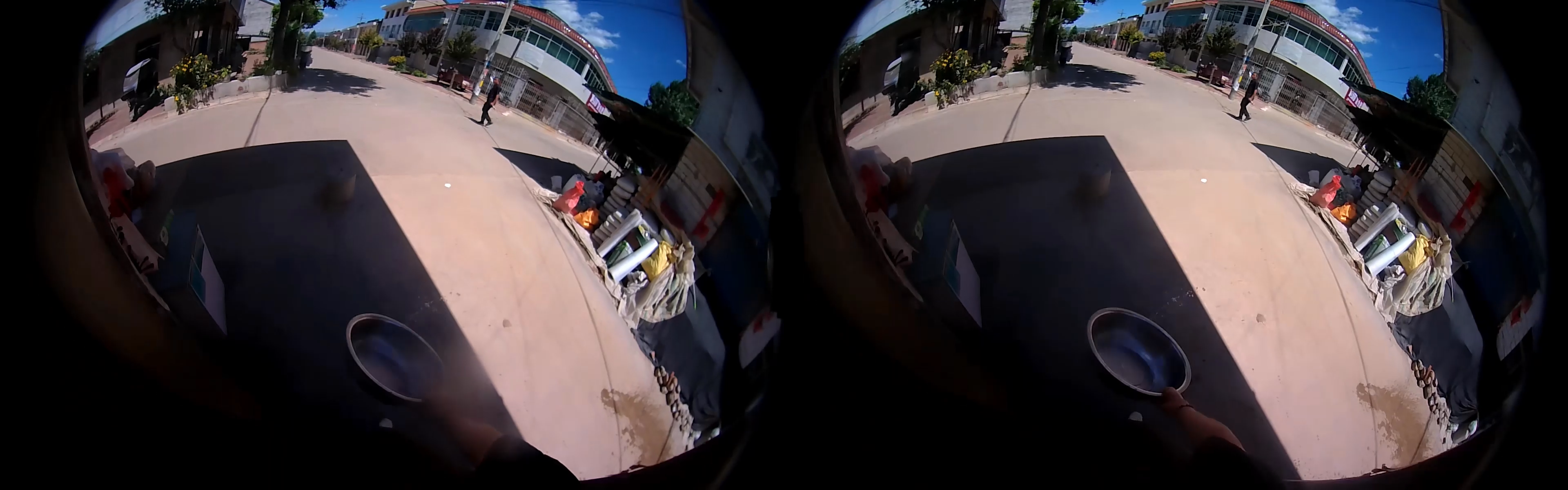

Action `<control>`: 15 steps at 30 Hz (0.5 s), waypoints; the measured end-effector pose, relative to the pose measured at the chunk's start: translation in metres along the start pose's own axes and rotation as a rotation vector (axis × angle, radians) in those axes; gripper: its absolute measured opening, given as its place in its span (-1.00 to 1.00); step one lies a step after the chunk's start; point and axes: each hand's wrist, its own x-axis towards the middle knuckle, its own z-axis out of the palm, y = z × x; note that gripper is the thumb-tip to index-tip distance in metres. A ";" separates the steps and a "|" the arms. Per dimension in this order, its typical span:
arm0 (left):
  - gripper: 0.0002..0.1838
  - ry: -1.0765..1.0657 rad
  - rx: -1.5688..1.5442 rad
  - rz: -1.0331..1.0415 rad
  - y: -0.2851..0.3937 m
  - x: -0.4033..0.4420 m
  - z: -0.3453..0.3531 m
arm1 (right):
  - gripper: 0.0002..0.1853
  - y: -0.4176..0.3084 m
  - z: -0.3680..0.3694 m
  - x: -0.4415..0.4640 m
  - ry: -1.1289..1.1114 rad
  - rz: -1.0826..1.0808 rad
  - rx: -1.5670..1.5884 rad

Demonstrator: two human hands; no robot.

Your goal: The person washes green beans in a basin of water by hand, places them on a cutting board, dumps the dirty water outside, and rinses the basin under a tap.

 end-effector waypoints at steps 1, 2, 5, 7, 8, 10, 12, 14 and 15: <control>-0.51 -0.021 0.008 0.034 -0.007 0.003 -0.016 | -0.84 0.000 0.035 -0.005 -0.044 -0.016 0.015; -0.50 -0.033 0.017 0.062 -0.014 0.003 -0.034 | -0.85 0.000 0.071 -0.011 -0.088 -0.031 0.030; -0.54 -0.008 -0.074 0.155 -0.031 0.008 -0.072 | -0.83 -0.026 0.143 -0.037 -0.302 -0.082 0.066; -0.52 -0.027 -0.037 0.093 -0.093 0.025 -0.098 | -0.82 -0.061 0.167 -0.052 -0.339 -0.034 0.005; -0.50 -0.061 0.010 0.031 -0.117 0.029 -0.110 | -0.82 -0.082 0.173 -0.062 -0.342 -0.011 -0.018; -0.49 -0.013 -0.012 0.099 -0.131 0.033 -0.125 | -0.82 -0.119 0.183 -0.075 -0.323 0.016 -0.046; -0.48 0.050 -0.037 0.156 -0.128 0.033 -0.142 | -0.81 -0.152 0.187 -0.085 -0.306 0.026 -0.068; -0.50 -0.040 -0.154 0.089 -0.111 0.028 -0.155 | -0.81 -0.175 0.193 -0.095 -0.286 0.039 -0.078; -0.50 -0.086 -0.136 0.082 -0.097 0.022 -0.162 | -0.81 -0.186 0.196 -0.099 -0.273 0.041 -0.078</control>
